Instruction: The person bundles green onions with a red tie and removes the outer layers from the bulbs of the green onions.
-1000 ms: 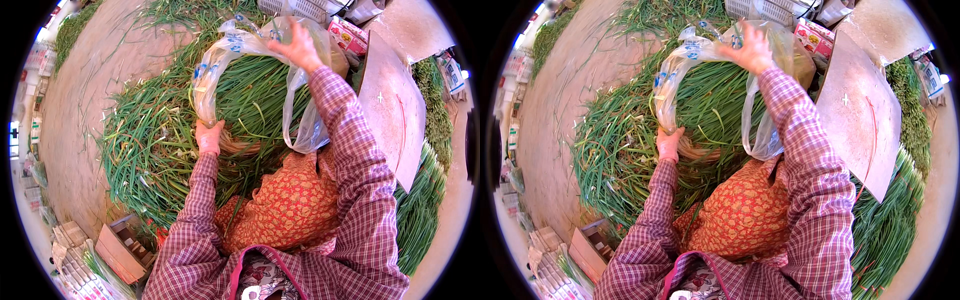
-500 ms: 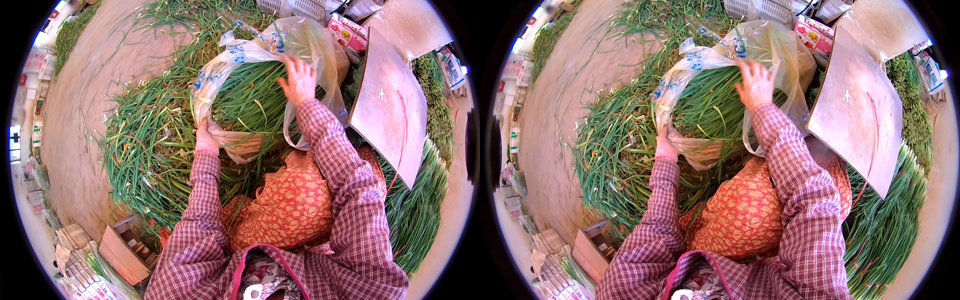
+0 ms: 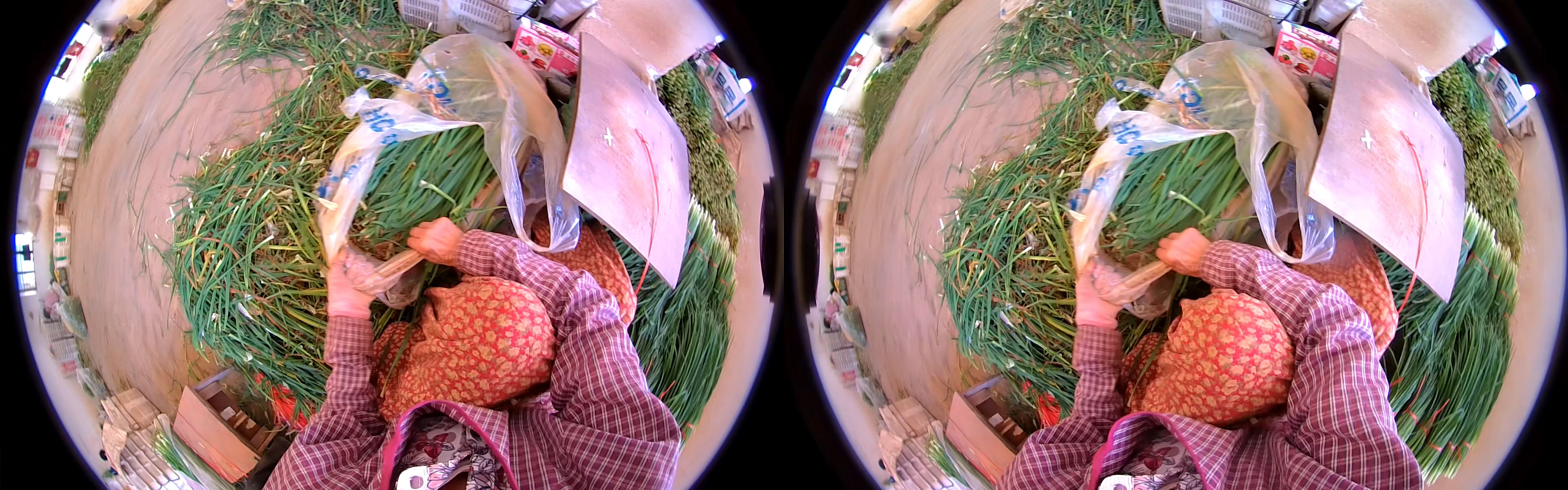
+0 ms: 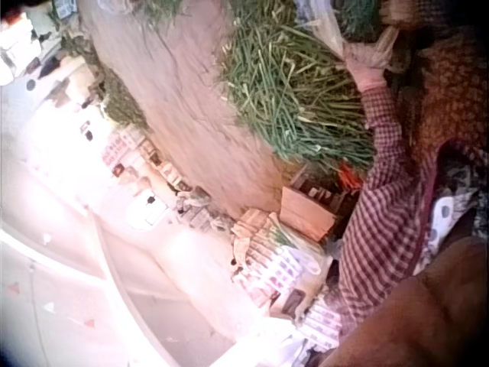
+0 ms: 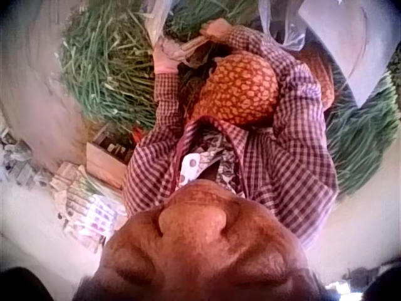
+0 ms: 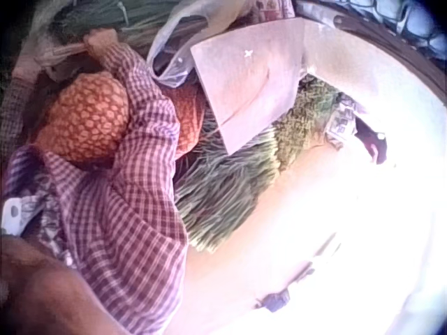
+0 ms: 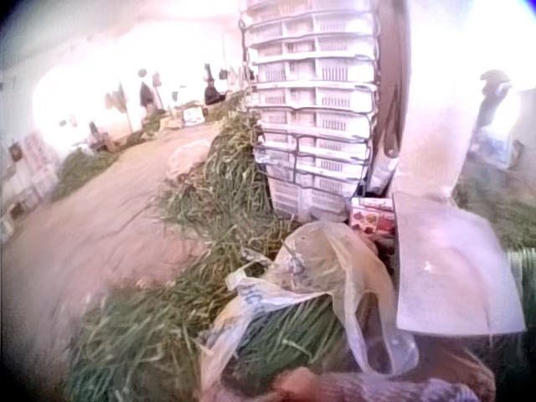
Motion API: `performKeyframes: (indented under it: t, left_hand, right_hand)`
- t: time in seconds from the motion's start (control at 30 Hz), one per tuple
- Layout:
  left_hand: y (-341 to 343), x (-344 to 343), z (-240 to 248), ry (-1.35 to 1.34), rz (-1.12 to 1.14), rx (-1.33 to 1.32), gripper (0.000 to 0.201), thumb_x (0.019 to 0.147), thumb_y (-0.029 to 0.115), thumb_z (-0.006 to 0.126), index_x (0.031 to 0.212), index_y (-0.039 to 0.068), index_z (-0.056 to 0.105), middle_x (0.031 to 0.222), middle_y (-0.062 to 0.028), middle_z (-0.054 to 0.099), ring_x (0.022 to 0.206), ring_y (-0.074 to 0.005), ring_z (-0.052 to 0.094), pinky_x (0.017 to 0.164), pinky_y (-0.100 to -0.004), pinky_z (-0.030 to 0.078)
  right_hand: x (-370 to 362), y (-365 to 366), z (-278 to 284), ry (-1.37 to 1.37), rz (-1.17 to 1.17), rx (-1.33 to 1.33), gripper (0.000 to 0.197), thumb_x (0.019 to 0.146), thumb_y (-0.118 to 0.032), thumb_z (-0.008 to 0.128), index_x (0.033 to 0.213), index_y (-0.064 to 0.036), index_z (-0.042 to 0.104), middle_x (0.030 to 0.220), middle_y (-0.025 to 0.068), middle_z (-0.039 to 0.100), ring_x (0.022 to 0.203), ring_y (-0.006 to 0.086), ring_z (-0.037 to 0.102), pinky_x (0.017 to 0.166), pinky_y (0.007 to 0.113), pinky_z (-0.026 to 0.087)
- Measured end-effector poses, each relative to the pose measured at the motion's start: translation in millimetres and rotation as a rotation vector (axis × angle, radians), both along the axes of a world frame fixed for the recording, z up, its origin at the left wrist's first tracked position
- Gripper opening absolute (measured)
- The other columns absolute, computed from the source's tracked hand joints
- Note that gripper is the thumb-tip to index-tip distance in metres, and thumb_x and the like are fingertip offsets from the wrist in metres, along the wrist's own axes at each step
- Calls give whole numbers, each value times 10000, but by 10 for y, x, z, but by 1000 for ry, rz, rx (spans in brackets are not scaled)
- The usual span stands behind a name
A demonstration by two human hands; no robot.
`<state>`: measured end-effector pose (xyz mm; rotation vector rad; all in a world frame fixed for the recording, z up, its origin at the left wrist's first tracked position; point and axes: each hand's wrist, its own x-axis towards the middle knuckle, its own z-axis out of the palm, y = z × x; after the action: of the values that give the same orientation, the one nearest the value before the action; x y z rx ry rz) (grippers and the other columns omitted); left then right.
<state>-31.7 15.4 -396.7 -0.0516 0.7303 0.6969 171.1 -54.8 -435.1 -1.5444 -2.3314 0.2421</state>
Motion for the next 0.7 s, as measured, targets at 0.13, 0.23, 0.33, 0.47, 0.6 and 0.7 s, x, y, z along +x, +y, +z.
performKeyframes:
  t: [0.13, 0.23, 0.33, 0.47, 0.6, 0.7]
  left_hand:
    - [229, -241, 471, 87, 4, 11, 325, 914, 231, 449, 605, 177, 364, 439, 73, 265, 343, -70, 268, 341, -225, 259]
    - [386, -447, 943, 240, -6, 105, 322, 916, 225, 438, 602, 181, 377, 434, 75, 279, 342, -67, 285, 331, -225, 246]
    - [420, -515, 1384, 552, 85, 116, 196, 901, 234, 485, 722, 157, 491, 473, 67, 337, 366, -66, 331, 341, -236, 273]
    - [533, -1454, 1046, 563, -50, 385, 158, 829, 265, 621, 865, 119, 574, 647, 60, 505, 487, -48, 439, 408, -197, 354]
    - [420, -1727, 987, 1096, -255, 842, 378, 828, 227, 617, 1147, 33, 554, 958, -35, 607, 810, -130, 556, 678, -255, 455]
    - [355, -1635, 1553, 1660, -554, 1205, 298, 792, 88, 613, 1063, -29, 573, 895, -53, 626, 760, -114, 559, 679, -246, 457]
  right_hand:
    - [-258, 212, 246, 124, 21, 114, 92, 685, -140, 568, 646, -79, 511, 670, 62, 523, 624, 229, 574, 499, 347, 482]
    - [-519, 405, 558, 198, 55, 156, 77, 680, -146, 574, 637, -86, 552, 647, 57, 559, 599, 232, 598, 485, 352, 482]
    - [-704, 539, 800, 242, 213, 43, 156, 710, -223, 593, 693, -69, 571, 685, 56, 580, 661, 246, 609, 533, 356, 478]
    - [-909, 590, 1024, 406, 363, -118, 266, 804, -338, 593, 837, -75, 608, 811, 77, 623, 769, 262, 614, 633, 380, 485]
    - [-716, 638, 1005, 531, 120, -239, 282, 803, -407, 578, 880, -150, 665, 787, 63, 660, 724, 255, 629, 623, 398, 489]
    - [-271, 474, 882, 207, -172, -101, 304, 787, -393, 589, 768, -94, 637, 705, 96, 627, 680, 269, 628, 570, 391, 496]
